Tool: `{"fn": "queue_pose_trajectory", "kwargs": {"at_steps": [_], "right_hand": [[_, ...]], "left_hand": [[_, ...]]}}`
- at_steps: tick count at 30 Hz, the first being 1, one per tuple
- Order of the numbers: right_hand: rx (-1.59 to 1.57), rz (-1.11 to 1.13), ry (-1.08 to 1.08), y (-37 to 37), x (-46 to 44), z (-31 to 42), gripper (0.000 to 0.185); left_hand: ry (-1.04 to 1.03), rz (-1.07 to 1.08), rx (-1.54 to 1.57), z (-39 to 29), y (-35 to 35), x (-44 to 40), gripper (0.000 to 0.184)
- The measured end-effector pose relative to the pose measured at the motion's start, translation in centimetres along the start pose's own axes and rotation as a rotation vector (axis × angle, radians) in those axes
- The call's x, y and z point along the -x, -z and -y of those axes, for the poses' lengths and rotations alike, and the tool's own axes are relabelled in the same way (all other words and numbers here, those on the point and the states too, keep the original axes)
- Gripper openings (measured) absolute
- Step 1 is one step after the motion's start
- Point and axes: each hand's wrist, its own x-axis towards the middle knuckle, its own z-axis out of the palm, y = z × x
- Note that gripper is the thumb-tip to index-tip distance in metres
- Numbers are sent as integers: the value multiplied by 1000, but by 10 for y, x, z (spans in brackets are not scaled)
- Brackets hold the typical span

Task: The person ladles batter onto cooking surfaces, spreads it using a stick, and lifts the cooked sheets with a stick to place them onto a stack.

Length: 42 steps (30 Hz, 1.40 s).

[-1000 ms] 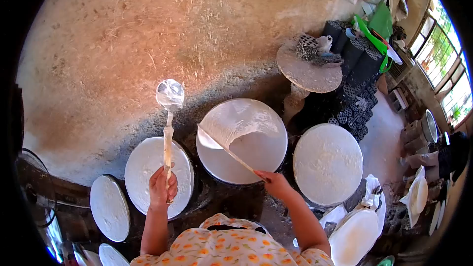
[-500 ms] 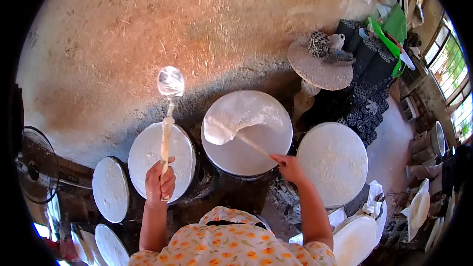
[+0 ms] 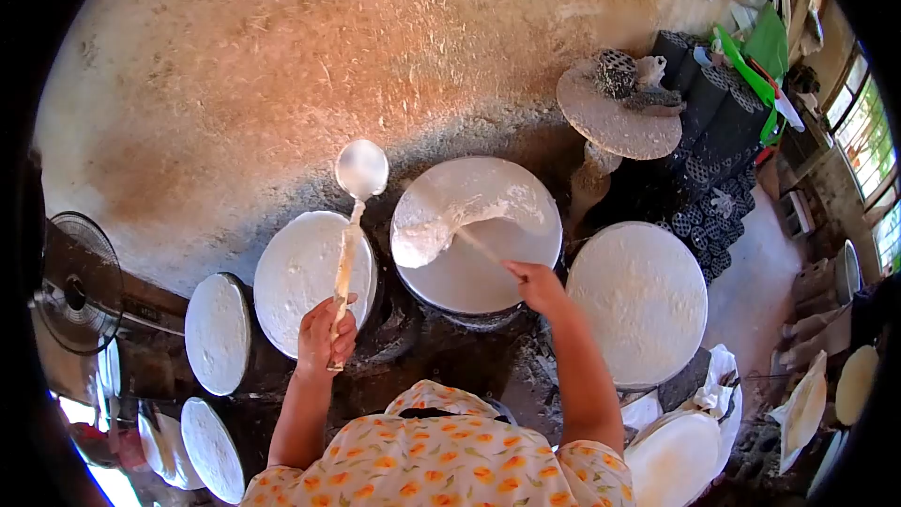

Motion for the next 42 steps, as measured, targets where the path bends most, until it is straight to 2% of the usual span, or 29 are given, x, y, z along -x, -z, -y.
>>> {"fn": "queue_pose_trajectory", "kwargs": {"at_steps": [1, 2, 3, 5, 6, 7, 8, 9, 10, 11, 12, 13, 14, 15, 17, 18, 19, 21, 23, 25, 28, 29, 32, 34, 36, 37, 39, 40, 42], "right_hand": [[15, 163, -41, -2, 0, 9, 49], [10, 204, 14, 6, 16, 16, 51], [9, 206, 14, 22, 34, 17, 51], [78, 323, -44, 54, 69, 3, 53], [76, 325, -46, 54, 77, -5, 53], [34, 158, -102, 50, 88, -15, 53], [-8, -13, -161, 45, 95, -24, 53], [-15, -17, -176, 30, 91, -33, 53], [-84, -171, -129, 8, 77, -42, 51], [-150, -329, -78, -7, 69, -43, 49], [-151, -341, -86, -15, 72, -33, 49], [-96, -226, -23, -21, 79, -19, 48], [-40, -115, 38, -23, 88, -6, 47], [-37, -137, 24, -17, 108, 5, 47], [2, 73, -173, -3, 157, 18, 47], [13, 62, -177, -8, 176, 9, 47], [-72, 0, -273, -20, 196, -4, 48], [-156, -77, -386, -58, 208, -9, 49], [-119, -285, -35, -119, 189, 15, 44], [157, -316, -27, -161, 163, 54, 43], [340, -367, -81, -196, 157, 85, 43], [402, -326, -294, -194, 167, 93, 47], [602, -258, -548, -176, 213, 100, 51], [740, -220, -589, -179, 227, 99, 51], [666, -311, -554, -193, 222, 91, 50], [453, -300, -647, -204, 209, 95, 47], [396, -251, -560, -233, 171, 109, 46], [551, -214, -385, -246, 154, 117, 47], [620, -156, -411, -254, 140, 123, 48]], "left_hand": [[64, 22, 37, -2, -2, 3, 33], [124, 196, 303, 1, 21, 2, 35], [124, 195, 303, -1, 25, 12, 35], [57, 242, 620, -8, 28, 35, 36], [-12, 217, 543, -4, 36, 40, 37], [-1, 213, 540, -5, 35, 43, 37], [-42, 129, 366, -7, 34, 45, 38], [-80, 49, 191, -8, 34, 46, 38], [-86, 40, 103, -7, 32, 43, 38], [-77, 48, 98, -6, 35, 37, 38], [43, 139, 261, -4, 41, 28, 38], [169, 229, 420, -7, 43, 24, 38], [205, 336, 679, -11, 43, 26, 39], [224, 354, 674, -15, 45, 28, 39], [43, 465, 743, -18, 56, 31, 40], [-23, 428, 599, -21, 65, 28, 39], [-15, 437, 604, -25, 72, 29, 39], [-54, 294, 254, -37, 84, 30, 37], [-35, 264, 163, -37, 89, 29, 35], [-42, 188, -20, -31, 95, 26, 35], [-34, 224, -23, -30, 117, 28, 35], [-35, 235, -36, -32, 124, 28, 35], [-42, 251, -57, -37, 154, 31, 34], [-50, 261, -87, -39, 172, 33, 33], [-54, 272, -92, -39, 180, 37, 33], [-64, 280, -102, -39, 183, 38, 33], [-62, 292, -88, -38, 185, 40, 34], [-60, 302, -76, -37, 186, 40, 34], [-56, 298, -76, -38, 187, 41, 34]]}}
